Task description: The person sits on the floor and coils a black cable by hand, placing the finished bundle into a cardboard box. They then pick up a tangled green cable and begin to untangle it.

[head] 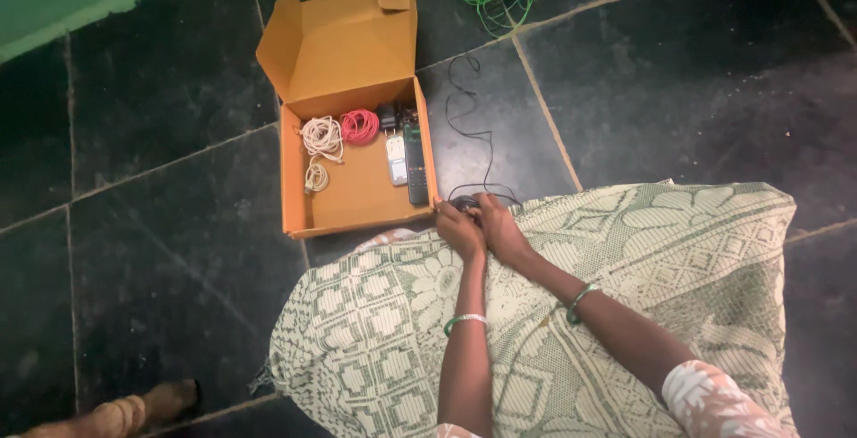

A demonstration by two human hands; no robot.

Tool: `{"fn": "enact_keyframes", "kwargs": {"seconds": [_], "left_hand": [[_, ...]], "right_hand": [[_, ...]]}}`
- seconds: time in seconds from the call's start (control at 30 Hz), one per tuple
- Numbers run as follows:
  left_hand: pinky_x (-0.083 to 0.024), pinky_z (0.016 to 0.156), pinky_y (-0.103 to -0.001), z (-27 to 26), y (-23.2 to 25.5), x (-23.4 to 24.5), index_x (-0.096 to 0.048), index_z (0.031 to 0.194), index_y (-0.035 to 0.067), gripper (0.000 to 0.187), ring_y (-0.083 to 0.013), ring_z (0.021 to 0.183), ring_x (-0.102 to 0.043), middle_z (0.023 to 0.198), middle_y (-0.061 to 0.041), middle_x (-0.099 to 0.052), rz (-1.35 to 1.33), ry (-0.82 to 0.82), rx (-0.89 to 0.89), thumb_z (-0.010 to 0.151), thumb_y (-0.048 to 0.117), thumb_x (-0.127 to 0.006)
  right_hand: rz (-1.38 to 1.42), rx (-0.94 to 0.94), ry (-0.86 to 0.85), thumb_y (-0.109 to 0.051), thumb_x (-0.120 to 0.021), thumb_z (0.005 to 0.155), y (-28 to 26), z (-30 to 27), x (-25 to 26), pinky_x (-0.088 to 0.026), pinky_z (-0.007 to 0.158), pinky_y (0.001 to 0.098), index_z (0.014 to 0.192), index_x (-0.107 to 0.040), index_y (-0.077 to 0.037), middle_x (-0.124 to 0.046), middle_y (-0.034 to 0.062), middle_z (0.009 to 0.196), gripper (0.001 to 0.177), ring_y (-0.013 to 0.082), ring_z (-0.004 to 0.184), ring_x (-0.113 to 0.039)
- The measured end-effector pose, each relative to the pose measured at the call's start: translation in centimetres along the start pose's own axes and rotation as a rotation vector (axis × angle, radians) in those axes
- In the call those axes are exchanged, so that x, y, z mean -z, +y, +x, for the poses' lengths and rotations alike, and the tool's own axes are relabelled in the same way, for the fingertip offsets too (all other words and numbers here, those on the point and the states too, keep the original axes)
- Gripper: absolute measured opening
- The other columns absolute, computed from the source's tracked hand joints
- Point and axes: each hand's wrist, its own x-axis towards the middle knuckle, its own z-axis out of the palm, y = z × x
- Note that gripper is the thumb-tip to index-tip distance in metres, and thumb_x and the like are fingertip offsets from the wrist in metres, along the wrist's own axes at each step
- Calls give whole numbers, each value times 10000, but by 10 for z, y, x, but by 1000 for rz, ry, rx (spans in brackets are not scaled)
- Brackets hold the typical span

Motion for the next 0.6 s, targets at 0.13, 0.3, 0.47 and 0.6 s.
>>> {"fn": "enact_keyframes", "kwargs": {"seconds": [0.13,0.3,0.47,0.6], "left_hand": [[-369,449,-388,10,1,0,-528,627,8,658,-226,433,-503,530,-85,-547,141,-51,-205,1130,373,-311],[-432,532,-421,13,5,0,-588,762,-34,594,-248,540,-555,628,-162,-592,57,-99,-269,1090,409,-366],[-422,564,-431,9,4,11,-563,755,-44,632,-253,588,-543,651,-138,-578,24,-237,-199,1124,426,-358],[-412,557,-439,9,5,9,-573,709,-44,674,-252,576,-535,621,-109,-580,45,-275,-172,1130,426,-336]], "right_hand": [[79,59,58,-80,-490,1068,18,1,-11,-537,814,493,1191,-508,47,-591,272,1139,178,440,937,-644],[78,218,129,-128,-623,1006,28,12,-9,-508,802,501,1136,-555,25,-649,246,1019,212,409,933,-628],[242,-264,-221,-175,-641,938,26,20,9,-531,709,443,1124,-580,6,-686,209,865,267,346,790,-662],[154,10,-105,-174,-605,973,32,17,-1,-534,823,434,1109,-533,43,-666,217,957,266,347,904,-673]]}}
